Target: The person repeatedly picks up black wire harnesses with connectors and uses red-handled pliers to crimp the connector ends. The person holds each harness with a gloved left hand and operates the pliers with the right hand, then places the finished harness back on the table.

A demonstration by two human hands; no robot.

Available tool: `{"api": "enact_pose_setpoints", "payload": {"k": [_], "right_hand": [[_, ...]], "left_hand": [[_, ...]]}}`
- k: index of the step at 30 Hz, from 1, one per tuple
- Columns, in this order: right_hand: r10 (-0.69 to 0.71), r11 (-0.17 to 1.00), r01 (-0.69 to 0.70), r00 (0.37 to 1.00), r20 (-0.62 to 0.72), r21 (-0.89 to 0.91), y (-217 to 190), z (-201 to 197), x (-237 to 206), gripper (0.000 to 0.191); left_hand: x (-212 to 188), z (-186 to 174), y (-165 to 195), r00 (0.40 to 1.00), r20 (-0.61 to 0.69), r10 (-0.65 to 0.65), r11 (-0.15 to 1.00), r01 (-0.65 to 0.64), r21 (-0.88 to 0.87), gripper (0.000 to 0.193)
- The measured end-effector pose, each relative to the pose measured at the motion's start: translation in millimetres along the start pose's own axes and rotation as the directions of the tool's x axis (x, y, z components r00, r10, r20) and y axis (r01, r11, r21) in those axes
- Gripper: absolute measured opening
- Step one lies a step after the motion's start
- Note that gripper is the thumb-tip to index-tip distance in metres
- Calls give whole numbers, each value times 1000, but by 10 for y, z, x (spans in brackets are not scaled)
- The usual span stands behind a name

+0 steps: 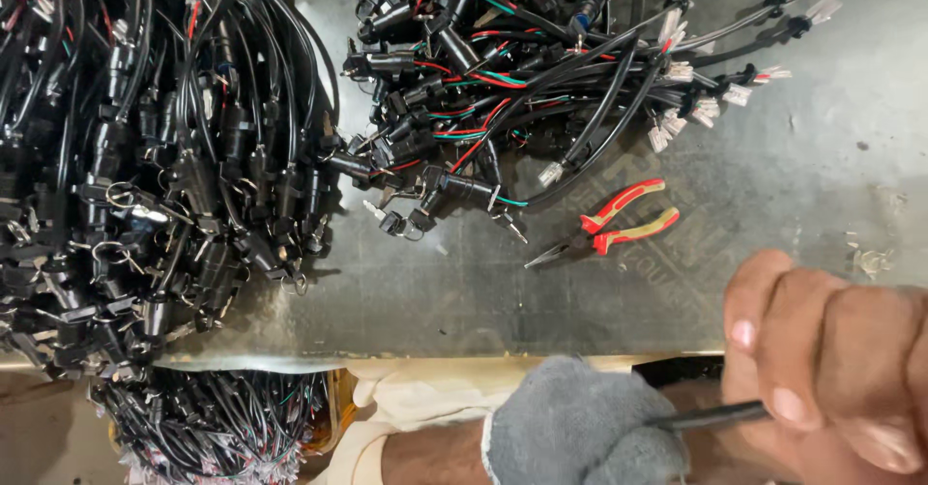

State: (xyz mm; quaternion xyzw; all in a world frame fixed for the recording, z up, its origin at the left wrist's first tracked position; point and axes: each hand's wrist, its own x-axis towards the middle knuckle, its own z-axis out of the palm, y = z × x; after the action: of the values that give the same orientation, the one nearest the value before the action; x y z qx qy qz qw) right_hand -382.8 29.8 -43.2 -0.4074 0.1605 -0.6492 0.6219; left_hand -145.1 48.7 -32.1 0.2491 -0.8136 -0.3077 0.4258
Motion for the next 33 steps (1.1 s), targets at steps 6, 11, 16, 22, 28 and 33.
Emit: {"api": "enact_pose_setpoints", "payload": {"k": [6, 11, 16, 22, 28, 33], "right_hand": [[-289, 908, 266, 957, -24, -323, 284, -335, -78, 26], [84, 692, -104, 994, -63, -714, 931, 159, 324, 37], [631, 677, -593, 772, -71, -436, 1297, 262, -91, 60], [503, 745, -409, 863, 40, -527, 1203, 44, -158, 53], [233, 498, 74, 948, 216, -864, 1131, 165, 47, 29], [320, 448, -9, 935, 151, -894, 1079, 147, 27, 51]], "left_hand": [[-130, -184, -216, 942, -59, -330, 918, 306, -252, 24], [-396, -331, -499, 572, 114, -812, 145, 387, -911, 29], [-297, -412, -488, 748, -269, -607, 787, 519, -334, 24], [-531, -35, -553, 691, -376, -618, 763, 412, -498, 26], [-507, -89, -496, 544, -267, -796, 523, 394, -756, 62], [-361, -277, -522, 826, -361, -433, 881, 472, 22, 58]]}}
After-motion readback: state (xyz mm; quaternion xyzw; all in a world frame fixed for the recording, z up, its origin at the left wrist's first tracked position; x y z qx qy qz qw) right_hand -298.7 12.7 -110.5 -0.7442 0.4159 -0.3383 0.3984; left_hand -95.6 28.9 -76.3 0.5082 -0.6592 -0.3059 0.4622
